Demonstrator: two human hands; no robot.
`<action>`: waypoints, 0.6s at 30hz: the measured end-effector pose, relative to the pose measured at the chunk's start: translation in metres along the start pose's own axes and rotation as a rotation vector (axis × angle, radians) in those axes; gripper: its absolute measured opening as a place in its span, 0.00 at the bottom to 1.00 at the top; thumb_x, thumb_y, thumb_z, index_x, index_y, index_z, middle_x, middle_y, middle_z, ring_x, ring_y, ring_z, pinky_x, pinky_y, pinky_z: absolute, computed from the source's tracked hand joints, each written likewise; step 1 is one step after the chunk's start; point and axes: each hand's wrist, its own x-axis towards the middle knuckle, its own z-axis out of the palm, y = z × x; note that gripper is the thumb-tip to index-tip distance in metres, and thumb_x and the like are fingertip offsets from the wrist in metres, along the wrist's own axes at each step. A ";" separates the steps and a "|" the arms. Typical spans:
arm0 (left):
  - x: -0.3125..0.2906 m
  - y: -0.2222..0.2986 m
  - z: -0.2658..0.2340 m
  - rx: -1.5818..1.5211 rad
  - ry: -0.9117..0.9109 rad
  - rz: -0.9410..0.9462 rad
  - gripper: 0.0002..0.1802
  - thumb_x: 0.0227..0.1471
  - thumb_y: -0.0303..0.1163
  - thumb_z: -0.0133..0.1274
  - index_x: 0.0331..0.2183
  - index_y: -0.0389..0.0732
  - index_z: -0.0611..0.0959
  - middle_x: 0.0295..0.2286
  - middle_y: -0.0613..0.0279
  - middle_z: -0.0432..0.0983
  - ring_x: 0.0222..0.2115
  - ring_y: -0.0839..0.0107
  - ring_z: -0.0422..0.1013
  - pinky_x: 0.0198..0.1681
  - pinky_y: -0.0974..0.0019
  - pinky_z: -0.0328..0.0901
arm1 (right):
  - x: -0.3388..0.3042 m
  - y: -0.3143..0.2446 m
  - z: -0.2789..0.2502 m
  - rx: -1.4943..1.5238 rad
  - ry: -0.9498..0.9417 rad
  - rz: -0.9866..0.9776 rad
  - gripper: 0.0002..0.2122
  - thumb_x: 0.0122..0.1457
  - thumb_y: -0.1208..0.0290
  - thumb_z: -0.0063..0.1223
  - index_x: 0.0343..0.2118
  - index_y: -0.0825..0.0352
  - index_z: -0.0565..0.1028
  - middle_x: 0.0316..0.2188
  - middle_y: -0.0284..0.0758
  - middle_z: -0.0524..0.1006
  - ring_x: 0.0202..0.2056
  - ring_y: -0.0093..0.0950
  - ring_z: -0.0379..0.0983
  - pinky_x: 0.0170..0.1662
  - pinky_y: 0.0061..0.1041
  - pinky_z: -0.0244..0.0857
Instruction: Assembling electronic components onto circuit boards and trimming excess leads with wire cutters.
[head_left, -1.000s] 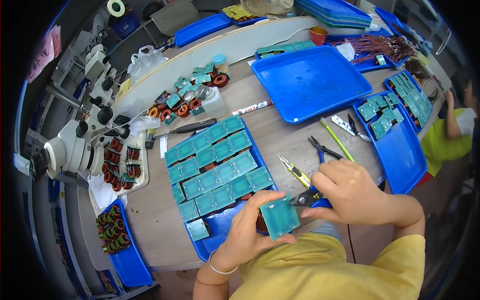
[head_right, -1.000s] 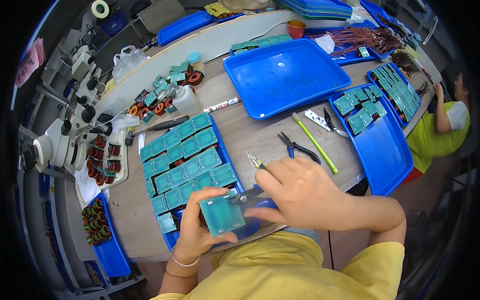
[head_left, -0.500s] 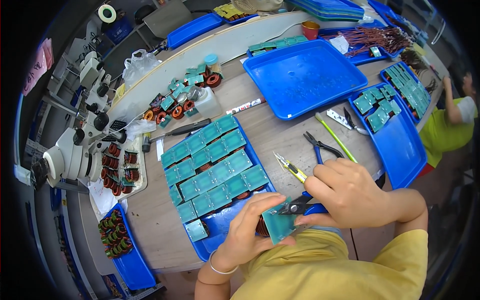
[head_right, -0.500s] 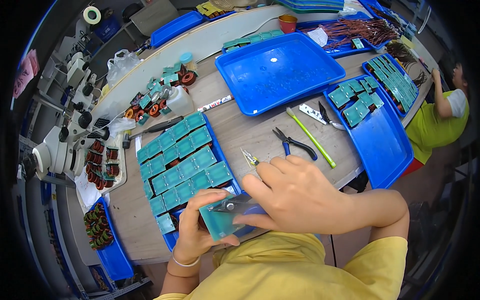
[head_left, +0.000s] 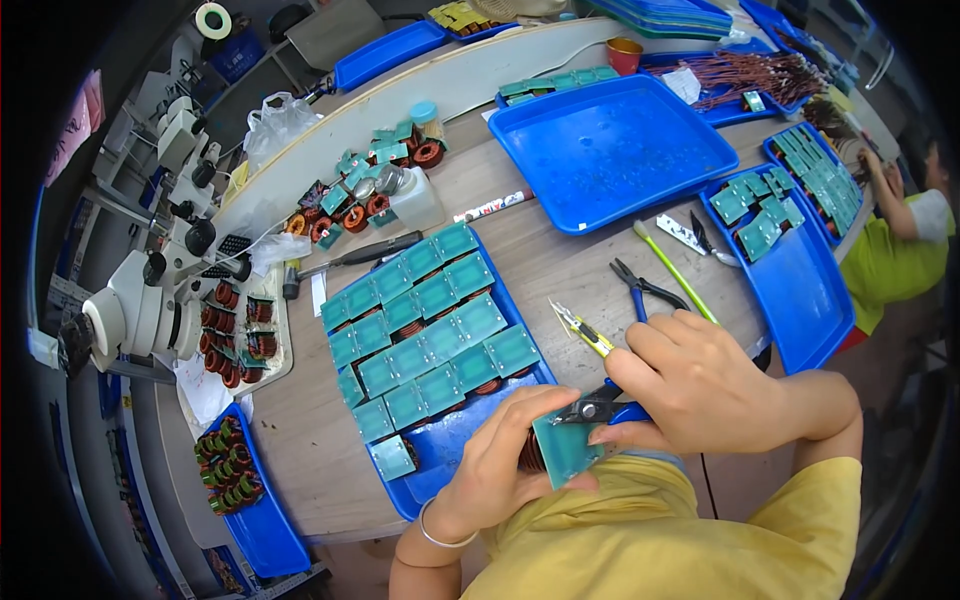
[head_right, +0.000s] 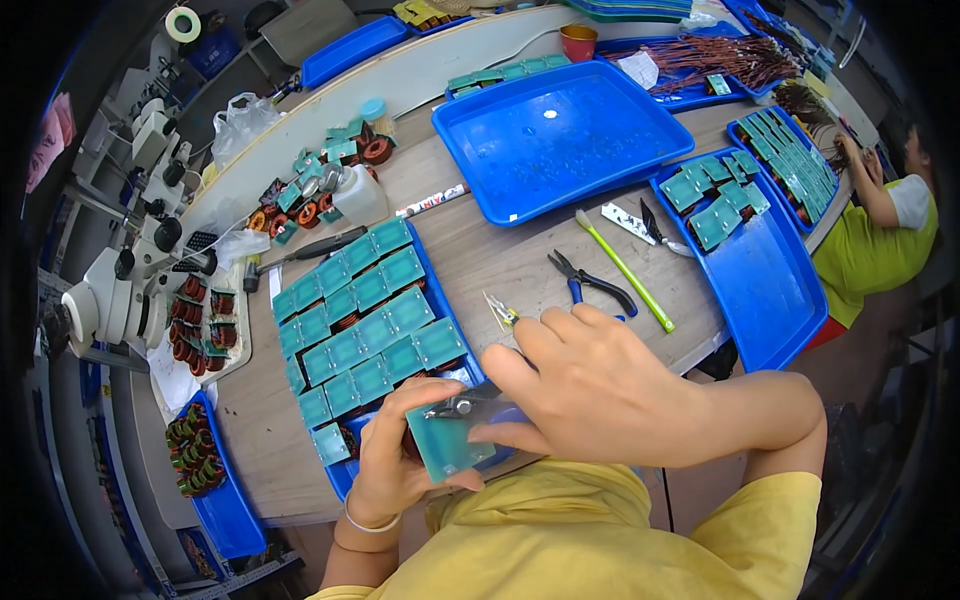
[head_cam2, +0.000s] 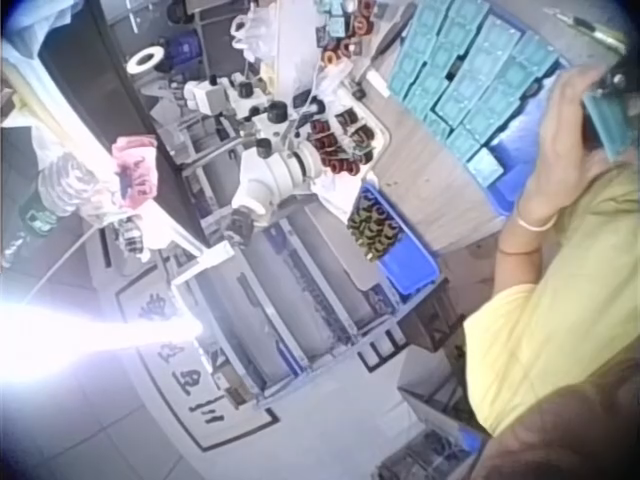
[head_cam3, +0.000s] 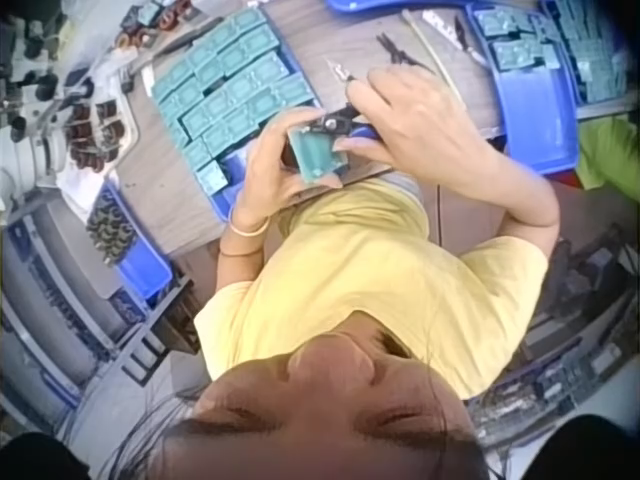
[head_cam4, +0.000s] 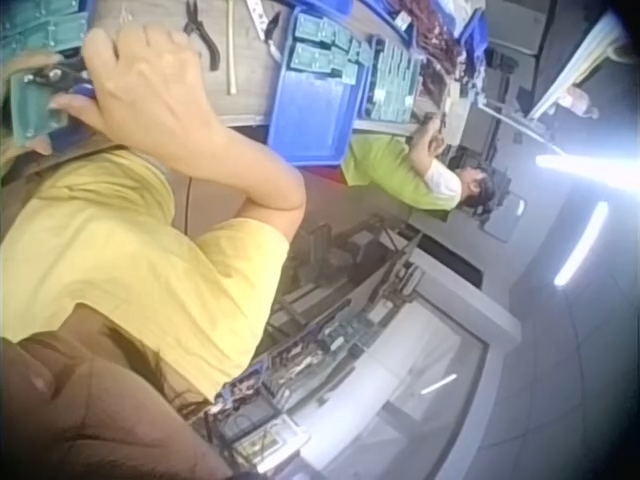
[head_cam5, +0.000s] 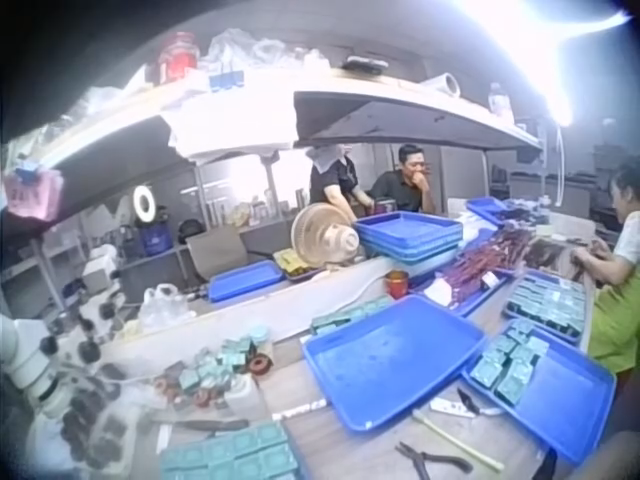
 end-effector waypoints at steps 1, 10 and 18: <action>0.000 0.000 0.000 -0.002 -0.002 0.000 0.38 0.29 0.35 0.67 0.44 0.34 0.70 0.38 0.51 0.71 0.38 0.60 0.69 0.42 0.63 0.64 | -0.001 0.000 0.001 0.000 0.000 0.003 0.22 0.44 0.49 0.55 0.23 0.66 0.65 0.20 0.35 0.62 0.24 0.33 0.63 0.27 0.28 0.57; -0.003 0.006 0.004 0.064 -0.094 -0.188 0.36 0.29 0.37 0.67 0.42 0.35 0.71 0.33 0.53 0.71 0.32 0.60 0.70 0.36 0.65 0.65 | -0.010 0.005 0.012 0.052 -0.054 0.012 0.20 0.46 0.55 0.57 0.27 0.68 0.65 0.19 0.39 0.68 0.24 0.37 0.69 0.28 0.31 0.63; 0.003 0.000 0.019 0.158 -0.170 -0.154 0.35 0.27 0.36 0.69 0.41 0.38 0.73 0.25 0.62 0.71 0.22 0.74 0.67 0.26 0.73 0.63 | -0.042 0.015 0.045 0.240 -0.056 0.104 0.20 0.47 0.55 0.56 0.25 0.69 0.63 0.18 0.41 0.67 0.23 0.42 0.68 0.25 0.34 0.61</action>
